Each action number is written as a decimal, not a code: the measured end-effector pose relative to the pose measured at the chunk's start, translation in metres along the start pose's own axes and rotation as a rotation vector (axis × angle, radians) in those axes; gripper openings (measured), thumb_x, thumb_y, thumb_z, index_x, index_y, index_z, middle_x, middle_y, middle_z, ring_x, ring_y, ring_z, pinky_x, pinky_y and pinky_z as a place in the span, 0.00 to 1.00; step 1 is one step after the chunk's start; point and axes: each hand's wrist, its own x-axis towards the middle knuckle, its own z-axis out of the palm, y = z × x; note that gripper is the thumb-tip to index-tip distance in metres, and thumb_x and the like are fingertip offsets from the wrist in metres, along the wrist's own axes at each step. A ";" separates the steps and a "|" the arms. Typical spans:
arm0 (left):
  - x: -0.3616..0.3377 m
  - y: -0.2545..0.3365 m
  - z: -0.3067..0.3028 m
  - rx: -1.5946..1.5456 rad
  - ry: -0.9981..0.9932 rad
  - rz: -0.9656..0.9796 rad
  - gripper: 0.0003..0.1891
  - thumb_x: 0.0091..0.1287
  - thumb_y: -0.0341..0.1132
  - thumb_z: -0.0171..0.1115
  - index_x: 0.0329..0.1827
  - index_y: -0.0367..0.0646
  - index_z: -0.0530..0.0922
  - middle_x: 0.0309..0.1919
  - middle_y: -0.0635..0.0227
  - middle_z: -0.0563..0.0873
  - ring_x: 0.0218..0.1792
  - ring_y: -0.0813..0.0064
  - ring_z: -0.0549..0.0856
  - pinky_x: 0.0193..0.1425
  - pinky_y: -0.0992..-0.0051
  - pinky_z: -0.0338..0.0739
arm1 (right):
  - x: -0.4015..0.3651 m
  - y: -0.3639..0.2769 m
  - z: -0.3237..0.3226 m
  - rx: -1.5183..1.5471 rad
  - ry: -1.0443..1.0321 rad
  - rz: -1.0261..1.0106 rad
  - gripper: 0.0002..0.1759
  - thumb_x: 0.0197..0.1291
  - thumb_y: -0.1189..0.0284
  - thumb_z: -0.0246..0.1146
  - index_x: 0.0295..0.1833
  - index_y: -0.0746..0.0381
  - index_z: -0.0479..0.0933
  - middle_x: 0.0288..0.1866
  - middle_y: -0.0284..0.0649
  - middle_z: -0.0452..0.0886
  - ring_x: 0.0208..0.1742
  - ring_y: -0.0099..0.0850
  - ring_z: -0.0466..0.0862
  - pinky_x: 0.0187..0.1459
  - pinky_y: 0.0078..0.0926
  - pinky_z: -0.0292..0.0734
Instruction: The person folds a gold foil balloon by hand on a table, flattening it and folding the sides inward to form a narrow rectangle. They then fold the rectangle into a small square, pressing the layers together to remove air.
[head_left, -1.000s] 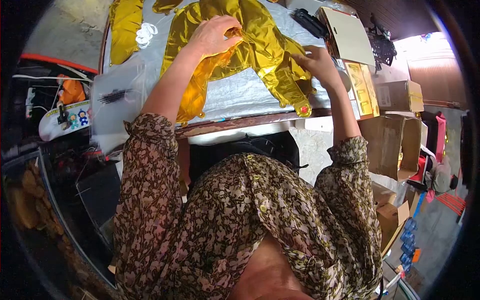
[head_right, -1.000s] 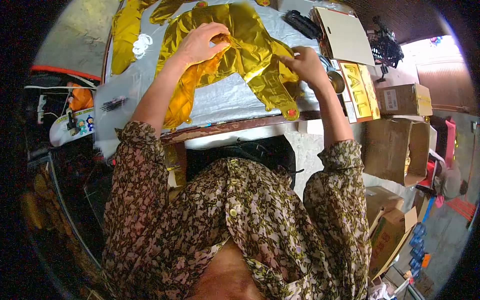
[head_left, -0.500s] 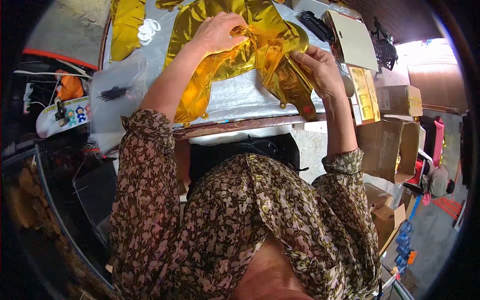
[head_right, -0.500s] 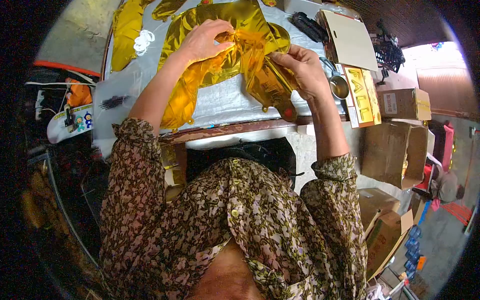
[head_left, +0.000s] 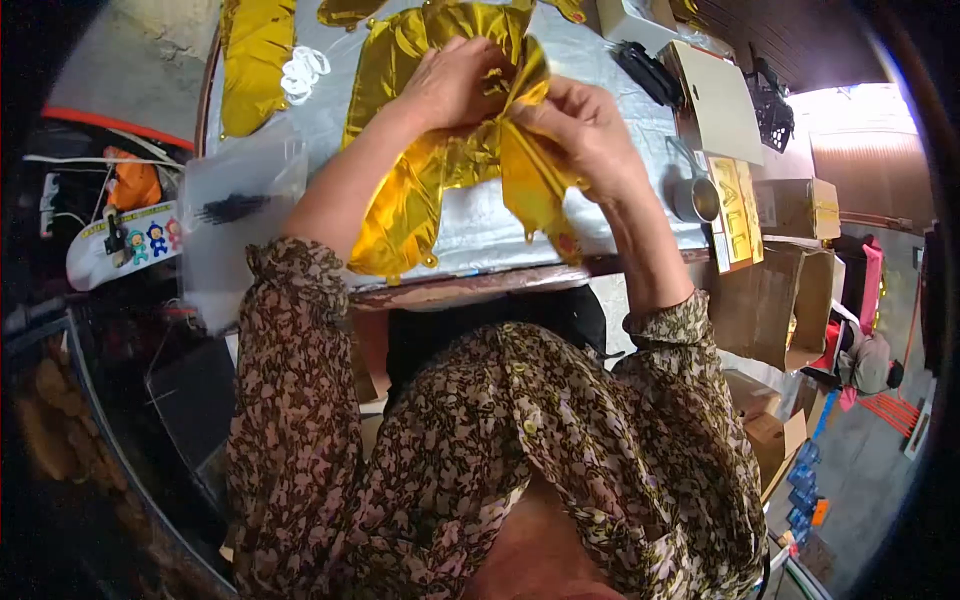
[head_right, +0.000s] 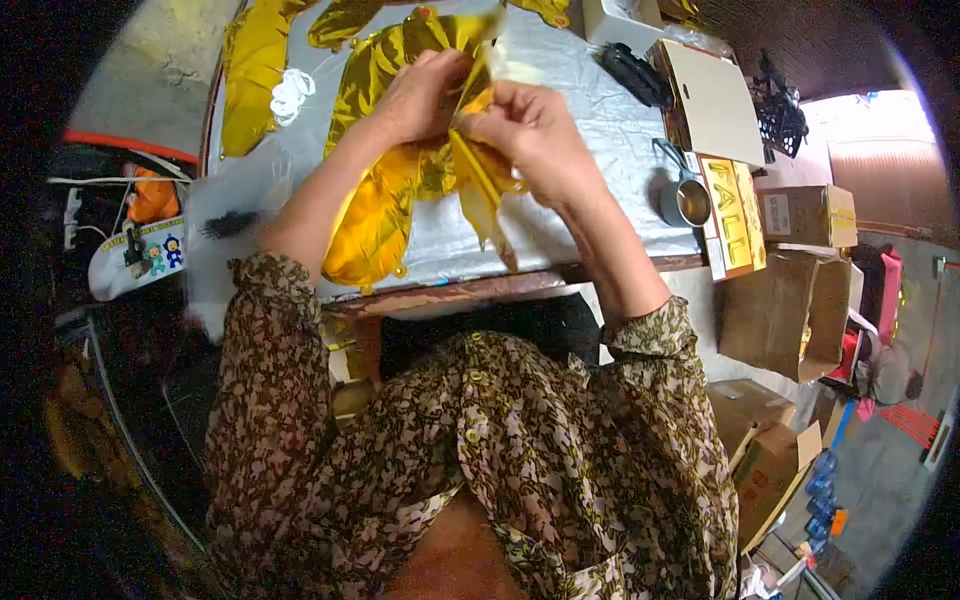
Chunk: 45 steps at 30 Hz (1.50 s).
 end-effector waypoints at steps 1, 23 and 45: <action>0.000 0.007 -0.008 -0.002 -0.035 -0.037 0.21 0.63 0.42 0.71 0.60 0.52 0.85 0.59 0.68 0.83 0.64 0.59 0.80 0.68 0.57 0.73 | 0.003 -0.003 0.005 -0.087 -0.018 0.014 0.07 0.72 0.77 0.67 0.51 0.68 0.85 0.40 0.34 0.89 0.36 0.18 0.85 0.39 0.17 0.79; -0.019 -0.097 0.070 -0.834 -0.069 -0.006 0.27 0.79 0.49 0.58 0.77 0.48 0.73 0.74 0.60 0.76 0.74 0.61 0.74 0.79 0.58 0.67 | 0.001 0.078 -0.040 -1.344 0.067 -0.453 0.27 0.78 0.70 0.59 0.80 0.53 0.71 0.84 0.37 0.70 0.87 0.46 0.61 0.84 0.63 0.44; 0.008 -0.048 -0.004 -0.337 0.115 -0.164 0.25 0.83 0.50 0.47 0.72 0.43 0.74 0.50 0.48 0.90 0.46 0.50 0.90 0.57 0.61 0.84 | 0.001 0.083 -0.048 -1.448 0.008 -0.505 0.25 0.78 0.68 0.61 0.77 0.54 0.74 0.81 0.32 0.73 0.86 0.45 0.63 0.82 0.70 0.46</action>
